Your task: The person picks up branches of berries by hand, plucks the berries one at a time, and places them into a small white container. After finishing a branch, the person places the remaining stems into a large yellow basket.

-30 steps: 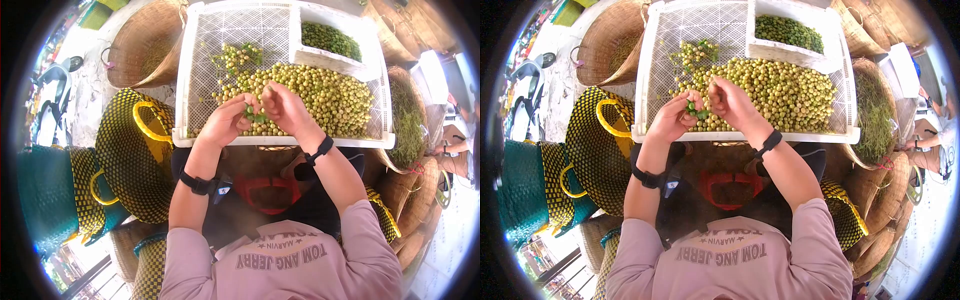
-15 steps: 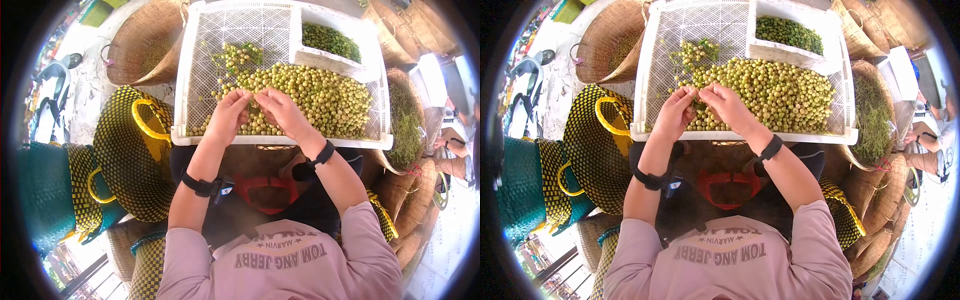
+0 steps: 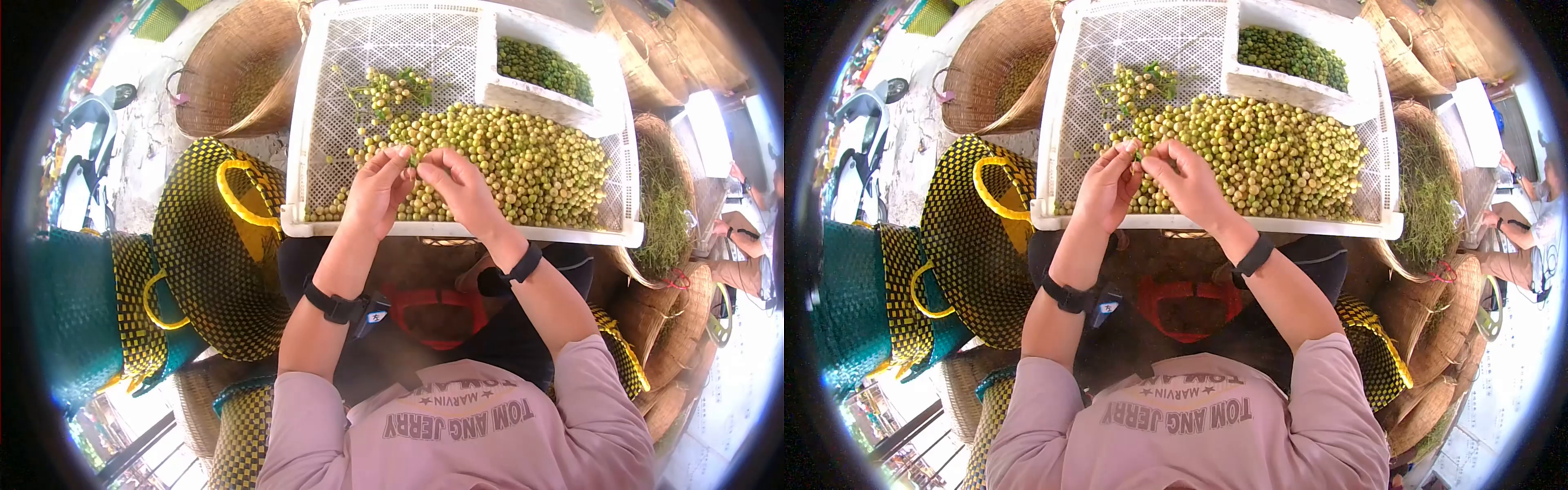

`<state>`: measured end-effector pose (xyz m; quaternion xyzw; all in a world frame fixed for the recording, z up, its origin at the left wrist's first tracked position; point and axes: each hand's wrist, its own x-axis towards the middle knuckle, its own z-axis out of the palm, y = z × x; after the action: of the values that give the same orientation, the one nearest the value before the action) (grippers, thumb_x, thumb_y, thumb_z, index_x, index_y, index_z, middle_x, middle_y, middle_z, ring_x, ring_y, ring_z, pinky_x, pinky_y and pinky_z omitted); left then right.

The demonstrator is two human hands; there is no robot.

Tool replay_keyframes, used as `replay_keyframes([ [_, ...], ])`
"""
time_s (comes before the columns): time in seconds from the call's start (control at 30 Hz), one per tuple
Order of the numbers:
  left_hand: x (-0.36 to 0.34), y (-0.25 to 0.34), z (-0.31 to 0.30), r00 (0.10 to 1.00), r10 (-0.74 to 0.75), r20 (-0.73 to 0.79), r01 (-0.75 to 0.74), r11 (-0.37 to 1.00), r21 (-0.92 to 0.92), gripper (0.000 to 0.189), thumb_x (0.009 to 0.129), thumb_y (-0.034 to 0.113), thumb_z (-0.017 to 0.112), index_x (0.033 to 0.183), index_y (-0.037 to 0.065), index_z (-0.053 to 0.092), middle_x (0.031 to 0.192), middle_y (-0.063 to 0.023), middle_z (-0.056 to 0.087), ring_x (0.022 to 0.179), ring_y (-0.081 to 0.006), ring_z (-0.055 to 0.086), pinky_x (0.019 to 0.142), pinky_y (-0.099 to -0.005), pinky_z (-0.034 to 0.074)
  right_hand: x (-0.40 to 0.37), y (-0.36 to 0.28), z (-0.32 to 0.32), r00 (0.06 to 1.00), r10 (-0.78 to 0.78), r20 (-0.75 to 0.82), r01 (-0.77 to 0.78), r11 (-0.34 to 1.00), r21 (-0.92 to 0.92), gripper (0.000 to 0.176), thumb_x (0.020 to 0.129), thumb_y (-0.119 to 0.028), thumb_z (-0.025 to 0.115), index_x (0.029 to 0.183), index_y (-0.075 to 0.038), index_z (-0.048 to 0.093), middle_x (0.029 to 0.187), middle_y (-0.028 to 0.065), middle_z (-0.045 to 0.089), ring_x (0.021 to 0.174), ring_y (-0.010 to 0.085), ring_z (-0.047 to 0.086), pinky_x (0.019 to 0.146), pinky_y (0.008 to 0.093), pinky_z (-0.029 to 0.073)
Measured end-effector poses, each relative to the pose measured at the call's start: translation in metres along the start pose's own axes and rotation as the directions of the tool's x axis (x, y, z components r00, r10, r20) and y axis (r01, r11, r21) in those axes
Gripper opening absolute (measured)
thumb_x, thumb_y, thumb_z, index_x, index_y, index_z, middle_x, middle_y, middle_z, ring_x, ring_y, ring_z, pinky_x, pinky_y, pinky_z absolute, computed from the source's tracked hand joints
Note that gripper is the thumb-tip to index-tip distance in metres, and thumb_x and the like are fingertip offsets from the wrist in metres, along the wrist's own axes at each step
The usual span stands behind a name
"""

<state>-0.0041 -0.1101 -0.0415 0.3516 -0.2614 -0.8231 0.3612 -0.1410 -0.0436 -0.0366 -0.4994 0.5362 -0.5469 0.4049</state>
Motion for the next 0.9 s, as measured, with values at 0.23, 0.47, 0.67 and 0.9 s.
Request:
replay_keyframes([
  [0.23,0.004,-0.009,-0.014,0.986,-0.159,0.039,0.164,0.935,-0.315,0.020,0.093,0.014,0.057,0.109,0.002,0.057,0.089,0.0011,0.058,0.071,-0.0045,0.057,0.062,-0.0153,0.052,-0.003,0.001,-0.011,0.884,0.408,0.227,-0.450,0.615,0.648,0.018,0.095,-0.025,0.049,0.089,-0.009,0.053,0.076,-0.0027,0.050,0.058,0.0047,0.038,0.049,0.0181,0.029],
  [0.47,-0.076,0.061,-0.066,0.898,0.418,-0.136,-0.391,0.901,0.190,0.020,0.094,0.013,0.055,0.109,0.001,0.058,0.095,-0.0033,0.061,0.074,-0.0080,0.055,0.062,-0.0196,0.045,0.040,-0.003,-0.081,0.877,0.474,0.081,-0.351,0.516,0.781,0.015,0.093,-0.010,0.046,0.098,0.000,0.056,0.078,0.0035,0.057,0.054,0.0068,0.044,0.046,0.0190,0.037],
  [0.67,-0.130,0.114,-0.205,0.575,0.795,-0.196,0.516,-0.166,0.840,0.026,0.091,0.019,0.058,0.111,0.004,0.063,0.108,-0.0088,0.063,0.093,-0.0222,0.061,0.080,-0.0345,0.048,0.109,-0.022,-0.170,0.805,0.392,-0.446,-0.099,0.829,0.551,0.014,0.090,-0.012,0.055,0.098,0.000,0.056,0.083,0.0077,0.057,0.065,0.0100,0.049,0.056,0.0209,0.043],
  [0.9,-0.022,0.111,-0.091,0.742,0.643,0.189,-0.079,-0.196,0.977,0.025,0.085,0.024,0.061,0.107,0.015,0.065,0.103,-0.0064,0.066,0.095,-0.0281,0.063,0.082,-0.0359,0.049,0.145,-0.005,-0.213,0.840,-0.234,-0.490,-0.115,0.805,-0.582,0.039,0.096,-0.035,0.045,0.111,-0.003,0.060,0.114,0.0115,0.062,0.106,0.0236,0.057,0.096,0.0378,0.041],
])
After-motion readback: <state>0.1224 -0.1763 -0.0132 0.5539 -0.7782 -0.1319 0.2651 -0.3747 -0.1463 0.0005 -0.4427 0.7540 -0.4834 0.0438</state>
